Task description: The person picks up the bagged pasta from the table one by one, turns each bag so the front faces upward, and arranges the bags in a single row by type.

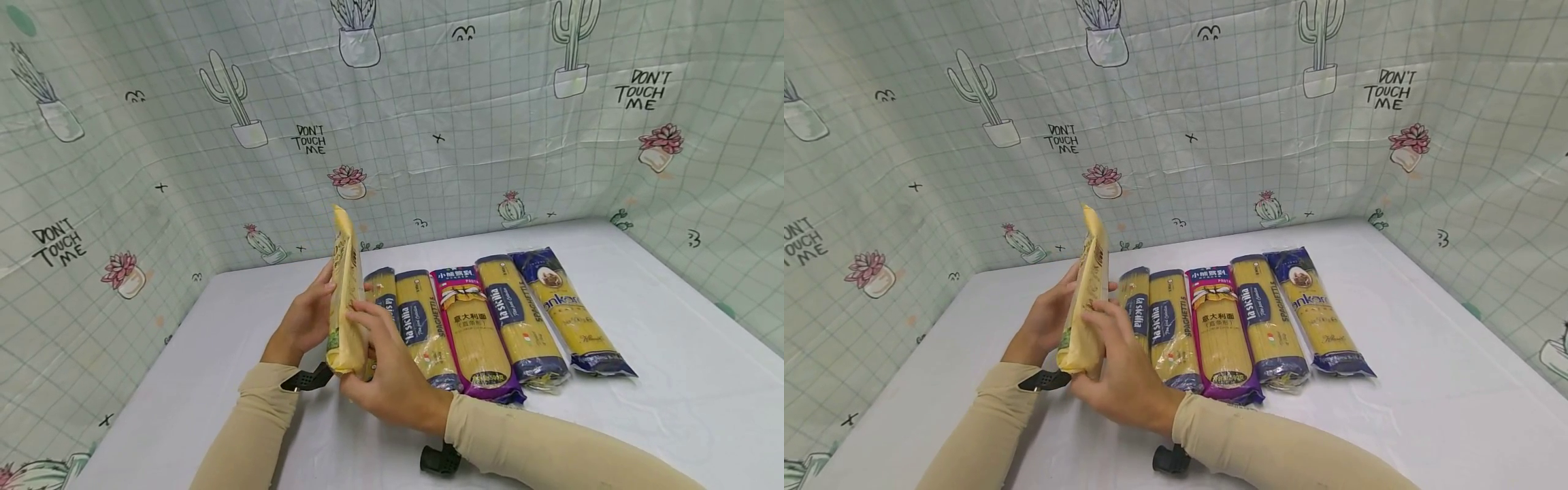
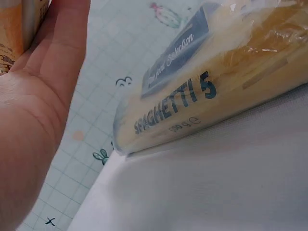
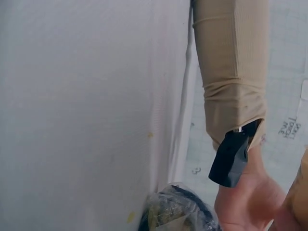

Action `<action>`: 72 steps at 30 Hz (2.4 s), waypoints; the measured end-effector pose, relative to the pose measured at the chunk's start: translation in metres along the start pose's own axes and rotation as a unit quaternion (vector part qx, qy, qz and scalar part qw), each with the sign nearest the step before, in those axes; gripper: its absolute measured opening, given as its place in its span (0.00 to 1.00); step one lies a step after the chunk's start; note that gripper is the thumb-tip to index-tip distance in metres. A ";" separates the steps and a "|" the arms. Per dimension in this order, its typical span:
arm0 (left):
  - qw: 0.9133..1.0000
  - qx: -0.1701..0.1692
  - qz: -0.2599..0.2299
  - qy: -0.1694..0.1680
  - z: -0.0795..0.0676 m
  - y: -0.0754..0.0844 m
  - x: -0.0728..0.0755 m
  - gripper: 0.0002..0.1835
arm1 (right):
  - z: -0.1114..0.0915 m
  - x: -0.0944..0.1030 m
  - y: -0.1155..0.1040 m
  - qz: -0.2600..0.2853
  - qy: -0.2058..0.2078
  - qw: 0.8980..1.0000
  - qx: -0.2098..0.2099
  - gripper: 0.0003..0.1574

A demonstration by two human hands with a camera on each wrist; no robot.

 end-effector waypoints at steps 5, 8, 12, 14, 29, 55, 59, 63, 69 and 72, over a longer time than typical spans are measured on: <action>0.998 -0.021 0.031 0.056 0.000 0.001 0.006 0.37 | 0.001 0.000 0.004 0.024 -0.003 0.999 -0.033 0.54; 0.994 -0.027 0.044 0.093 0.001 0.001 0.009 0.39 | 0.002 0.000 0.007 0.013 -0.015 0.999 -0.042 0.56; 0.991 -0.026 0.051 0.121 0.002 0.001 0.012 0.41 | 0.003 0.001 0.010 -0.011 -0.037 0.997 -0.062 0.57; 0.989 -0.025 0.057 0.133 0.002 0.001 0.014 0.41 | 0.002 0.001 0.010 -0.029 -0.045 0.996 -0.067 0.58; 0.976 -0.017 0.124 0.178 -0.001 0.010 0.022 0.45 | 0.001 0.000 0.014 -0.113 -0.087 0.986 -0.081 0.50; 0.951 0.013 0.222 0.213 -0.008 0.019 0.027 0.48 | -0.001 -0.004 0.021 -0.070 -0.105 0.980 -0.154 0.49; 0.951 0.015 0.231 0.205 -0.009 0.019 0.026 0.48 | -0.002 -0.004 0.022 -0.065 -0.110 0.977 -0.171 0.47; 0.948 0.020 0.241 0.205 -0.009 0.018 0.028 0.48 | -0.003 -0.004 0.024 -0.063 -0.116 0.973 -0.189 0.47; 0.941 0.034 0.255 0.218 -0.012 0.018 0.031 0.47 | -0.006 -0.006 0.026 -0.060 -0.128 0.967 -0.210 0.44; 0.937 0.043 0.262 0.227 -0.013 0.018 0.033 0.45 | -0.008 -0.007 0.027 -0.064 -0.134 0.964 -0.218 0.43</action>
Point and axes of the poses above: each hand's wrist, its own z-axis towards the middle knuckle, its own x-axis out of the back of the hand, y = z × x, the point moved 5 cm from there along z, towards the middle knuckle, and after that the axes turned 8 degrees about x, right-handed, at the moved point
